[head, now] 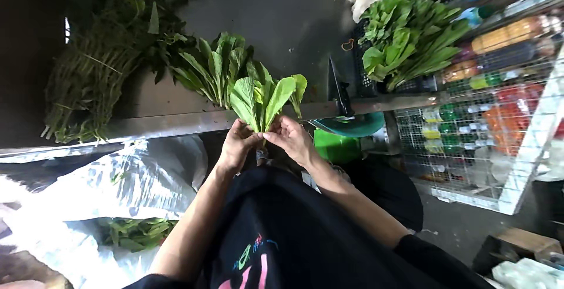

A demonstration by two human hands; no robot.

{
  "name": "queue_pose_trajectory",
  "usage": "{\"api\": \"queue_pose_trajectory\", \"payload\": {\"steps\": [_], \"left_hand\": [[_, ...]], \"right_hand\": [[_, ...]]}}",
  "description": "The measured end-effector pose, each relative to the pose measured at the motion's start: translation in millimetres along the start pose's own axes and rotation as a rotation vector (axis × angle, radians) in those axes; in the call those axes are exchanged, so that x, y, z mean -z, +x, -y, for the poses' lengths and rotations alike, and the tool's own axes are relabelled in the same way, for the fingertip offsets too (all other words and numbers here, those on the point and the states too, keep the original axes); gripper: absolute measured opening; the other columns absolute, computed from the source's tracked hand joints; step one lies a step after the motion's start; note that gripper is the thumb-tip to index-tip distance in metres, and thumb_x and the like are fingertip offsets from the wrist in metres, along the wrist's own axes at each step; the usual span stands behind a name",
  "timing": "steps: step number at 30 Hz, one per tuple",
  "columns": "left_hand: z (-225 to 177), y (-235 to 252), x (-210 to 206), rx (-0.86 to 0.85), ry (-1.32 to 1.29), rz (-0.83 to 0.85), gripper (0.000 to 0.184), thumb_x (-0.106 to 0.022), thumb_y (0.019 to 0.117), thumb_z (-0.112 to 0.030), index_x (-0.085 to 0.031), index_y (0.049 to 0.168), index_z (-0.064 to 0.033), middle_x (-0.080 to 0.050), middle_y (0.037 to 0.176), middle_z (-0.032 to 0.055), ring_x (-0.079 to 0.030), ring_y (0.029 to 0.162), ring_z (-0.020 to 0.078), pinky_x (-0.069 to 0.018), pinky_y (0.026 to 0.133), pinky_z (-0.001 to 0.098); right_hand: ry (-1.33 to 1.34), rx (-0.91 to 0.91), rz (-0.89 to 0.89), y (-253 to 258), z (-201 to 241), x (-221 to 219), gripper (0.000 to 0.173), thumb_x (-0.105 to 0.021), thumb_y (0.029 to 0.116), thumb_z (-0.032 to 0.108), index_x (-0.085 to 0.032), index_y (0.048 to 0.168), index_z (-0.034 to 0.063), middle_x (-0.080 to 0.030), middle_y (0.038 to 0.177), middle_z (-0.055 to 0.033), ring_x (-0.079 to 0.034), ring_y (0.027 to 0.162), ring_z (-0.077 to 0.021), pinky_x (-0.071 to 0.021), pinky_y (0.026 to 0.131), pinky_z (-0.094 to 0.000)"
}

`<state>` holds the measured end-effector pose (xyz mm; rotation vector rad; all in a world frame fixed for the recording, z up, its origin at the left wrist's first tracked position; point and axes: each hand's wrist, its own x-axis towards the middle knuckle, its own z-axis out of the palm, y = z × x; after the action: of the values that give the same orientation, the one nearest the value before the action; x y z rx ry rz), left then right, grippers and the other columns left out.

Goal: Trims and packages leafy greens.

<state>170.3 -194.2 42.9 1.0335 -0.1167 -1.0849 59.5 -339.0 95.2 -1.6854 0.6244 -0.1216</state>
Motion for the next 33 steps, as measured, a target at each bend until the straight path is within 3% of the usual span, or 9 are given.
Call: {"api": "queue_pose_trajectory", "payload": {"steps": [4, 7, 12, 16, 20, 26, 29, 32, 33], "left_hand": [[-2.4, -0.6, -2.1, -0.095, 0.129, 0.022, 0.046, -0.073, 0.0889, 0.003, -0.055, 0.13, -0.0073, -0.072, 0.105, 0.0092, -0.071, 0.093, 0.0188, -0.0607, 0.084, 0.0382], [-1.5, 0.1, -0.6, -0.112, 0.115, -0.015, 0.037, -0.069, 0.0933, -0.001, -0.058, 0.128, -0.0075, -0.072, 0.107, 0.0083, -0.07, 0.093, 0.0182, -0.0602, 0.084, 0.0383], [-8.4, -4.5, 3.7, -0.071, -0.259, -0.076, 0.029, -0.055, 0.1012, -0.005, -0.057, 0.129, -0.0129, -0.067, 0.117, 0.0072, -0.068, 0.097, 0.0191, -0.0589, 0.09, 0.0408], [-10.2, -7.8, 19.7, -0.092, -0.478, 0.027, 0.03, -0.053, 0.1045, -0.014, -0.057, 0.133, -0.0207, -0.067, 0.118, 0.0043, -0.068, 0.099, 0.0155, -0.0573, 0.093, 0.036], [-15.5, -14.7, 39.7, -0.15, -0.614, 0.233, 0.034, -0.07, 0.0961, -0.017, -0.064, 0.129, -0.0213, -0.067, 0.128, 0.0067, -0.071, 0.101, 0.0178, -0.0609, 0.086, 0.0347], [-19.3, -23.4, 58.3, -0.209, -0.673, 0.453, 0.038, -0.073, 0.0934, -0.014, -0.065, 0.131, -0.0144, -0.066, 0.132, 0.0115, -0.072, 0.099, 0.021, -0.0618, 0.081, 0.036], [-33.6, -28.5, 68.2, -0.225, -0.426, 0.276, 0.034, -0.074, 0.0929, -0.023, -0.068, 0.126, -0.0178, -0.069, 0.126, 0.0089, -0.071, 0.096, 0.0178, -0.0614, 0.082, 0.0346], [-61.3, -20.5, 76.6, -0.231, 0.088, -0.236, 0.024, -0.055, 0.1016, -0.016, -0.062, 0.124, -0.0097, -0.07, 0.112, 0.0053, -0.068, 0.093, 0.0137, -0.0589, 0.083, 0.0341], [-66.1, -11.7, 81.9, -0.228, 0.246, -0.436, 0.023, -0.058, 0.1007, -0.013, -0.063, 0.122, -0.0045, -0.07, 0.107, 0.0062, -0.068, 0.091, 0.0143, -0.0591, 0.083, 0.0364]], "right_hand": [[-0.132, 0.007, -0.102, -4.8, 0.8, -5.0, 0.021, -0.077, 0.0917, 0.015, -0.068, 0.108, 0.0041, -0.071, 0.092, -0.0036, -0.069, 0.081, -0.0092, -0.0606, 0.076, -0.0288], [-0.063, 0.088, -0.129, -9.1, -3.5, -2.0, 0.017, -0.073, 0.093, 0.01, -0.071, 0.11, 0.0054, -0.074, 0.099, -0.0036, -0.071, 0.084, -0.0108, -0.0622, 0.078, -0.0309], [0.074, 0.408, 0.118, -11.1, -15.9, 12.2, 0.017, -0.069, 0.0979, 0.016, -0.07, 0.111, 0.0046, -0.071, 0.117, -0.0085, -0.067, 0.114, -0.0228, -0.0567, 0.102, -0.0425], [0.026, 0.454, 0.123, -16.2, -3.6, 14.3, 0.013, -0.071, 0.0971, 0.019, -0.073, 0.103, 0.0078, -0.072, 0.119, -0.0068, -0.064, 0.125, -0.0247, -0.0515, 0.111, -0.0436], [0.236, 0.427, 0.094, -15.9, 8.4, 11.0, 0.012, -0.071, 0.0978, 0.022, -0.074, 0.105, 0.0132, -0.074, 0.115, -0.0036, -0.065, 0.122, -0.0234, -0.0525, 0.109, -0.0436], [0.361, 0.295, -0.012, -9.8, 4.2, 24.9, 0.026, -0.07, 0.0966, 0.018, -0.071, 0.122, 0.0116, -0.073, 0.112, -0.0052, -0.069, 0.106, -0.0191, -0.0579, 0.096, -0.0383], [0.365, 0.205, -0.021, -9.3, 1.9, 34.5, 0.041, -0.062, 0.0955, 0.011, -0.062, 0.137, 0.0082, -0.074, 0.103, -0.0063, -0.071, 0.097, -0.0186, -0.0589, 0.092, -0.0384], [0.338, 0.045, -0.103, -11.2, 5.3, 42.8, 0.047, -0.052, 0.0934, 0.002, -0.056, 0.14, 0.0031, -0.07, 0.097, -0.0093, -0.072, 0.091, -0.022, -0.0615, 0.087, -0.0408], [0.324, -0.016, -0.131, -12.9, 6.6, 45.8, 0.045, -0.049, 0.0948, 0.0, -0.055, 0.14, 0.0024, -0.069, 0.099, -0.0104, -0.072, 0.092, -0.0229, -0.0616, 0.087, -0.0416]]}}
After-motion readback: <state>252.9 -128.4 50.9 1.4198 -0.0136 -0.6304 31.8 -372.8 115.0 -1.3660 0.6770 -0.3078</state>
